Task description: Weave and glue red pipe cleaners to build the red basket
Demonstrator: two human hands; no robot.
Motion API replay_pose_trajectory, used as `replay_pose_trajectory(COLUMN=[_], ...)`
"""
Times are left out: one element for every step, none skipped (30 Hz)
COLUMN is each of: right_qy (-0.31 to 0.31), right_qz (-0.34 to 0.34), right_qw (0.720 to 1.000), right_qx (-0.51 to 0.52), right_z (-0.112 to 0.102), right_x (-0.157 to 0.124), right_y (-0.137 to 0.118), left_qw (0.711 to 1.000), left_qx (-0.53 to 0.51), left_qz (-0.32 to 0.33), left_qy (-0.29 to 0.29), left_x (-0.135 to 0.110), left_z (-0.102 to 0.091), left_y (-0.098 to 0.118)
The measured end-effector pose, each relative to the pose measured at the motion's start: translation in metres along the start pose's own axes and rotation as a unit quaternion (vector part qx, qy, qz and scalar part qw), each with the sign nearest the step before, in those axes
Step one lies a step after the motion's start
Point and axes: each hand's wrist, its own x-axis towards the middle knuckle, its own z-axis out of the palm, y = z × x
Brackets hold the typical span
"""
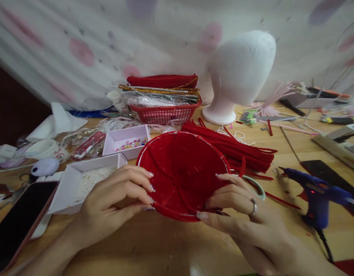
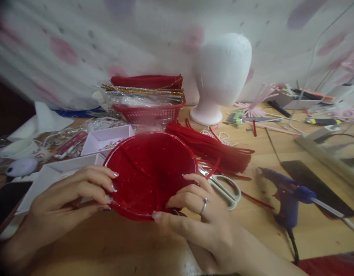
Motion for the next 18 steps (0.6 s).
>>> replay_pose_trajectory(right_qy=[0.005, 0.011, 0.017, 0.02, 0.022, 0.025, 0.031, 0.038, 0.041, 0.04, 0.035, 0.024, 0.012, 0.004, 0.003, 0.008, 0.015, 0.024], right_qz=[-0.002, -0.006, -0.011, -0.016, -0.022, -0.029, -0.035, -0.038, -0.04, -0.04, -0.041, -0.039, -0.038, -0.038, -0.035, -0.031, -0.028, -0.027], right_qw=[1.0, 1.0, 1.0, 1.0, 0.999, 0.999, 0.999, 0.998, 0.997, 0.997, 0.998, 0.998, 0.999, 0.999, 0.999, 0.999, 0.999, 0.999], right_qx=[-0.005, -0.01, -0.014, -0.016, -0.018, -0.021, -0.027, -0.035, -0.042, -0.045, -0.043, -0.039, -0.032, -0.025, -0.018, -0.014, -0.011, -0.009], right_z=[0.001, 0.002, 0.003, 0.004, 0.006, 0.007, 0.008, 0.009, 0.009, 0.008, 0.007, 0.006, 0.005, 0.005, 0.005, 0.006, 0.008, 0.009], right_x=[0.0, 0.0, 0.001, 0.001, 0.001, 0.001, 0.002, 0.002, 0.002, 0.003, 0.003, 0.004, 0.004, 0.004, 0.004, 0.003, 0.003, 0.002], right_y=[0.0, 0.0, -0.001, -0.001, -0.002, -0.003, -0.004, -0.004, -0.004, -0.004, -0.003, -0.001, 0.001, 0.003, 0.005, 0.006, 0.008, 0.009], left_qw=[1.0, 1.0, 1.0, 1.0, 1.0, 1.0, 1.0, 1.0, 1.0, 1.0, 1.0, 1.0, 0.999, 0.999, 0.999, 0.999, 0.999, 0.998], left_qx=[-0.001, -0.001, 0.0, 0.0, 0.0, 0.001, 0.001, 0.001, 0.001, 0.001, 0.0, 0.0, 0.0, 0.003, 0.01, 0.02, 0.029, 0.039], left_qz=[0.003, 0.005, 0.007, 0.009, 0.011, 0.012, 0.014, 0.016, 0.019, 0.022, 0.026, 0.029, 0.032, 0.034, 0.037, 0.041, 0.046, 0.051], left_qy=[0.0, -0.002, -0.003, -0.003, -0.005, -0.007, -0.011, -0.011, -0.011, -0.011, -0.012, -0.012, -0.011, -0.01, -0.009, -0.004, 0.003, 0.012], left_x=[0.001, 0.001, 0.001, 0.002, 0.002, 0.002, 0.002, 0.002, 0.002, 0.003, 0.003, 0.003, 0.003, 0.003, 0.002, 0.001, 0.0, -0.002], left_z=[0.0, 0.001, 0.001, 0.001, 0.001, 0.0, 0.0, -0.001, -0.002, -0.002, -0.003, -0.003, -0.003, -0.004, -0.003, -0.003, -0.003, -0.003], left_y=[0.0, 0.0, 0.0, 0.0, 0.001, 0.002, 0.002, 0.002, 0.002, 0.002, 0.001, 0.0, -0.001, -0.003, -0.004, -0.006, -0.008, -0.009])
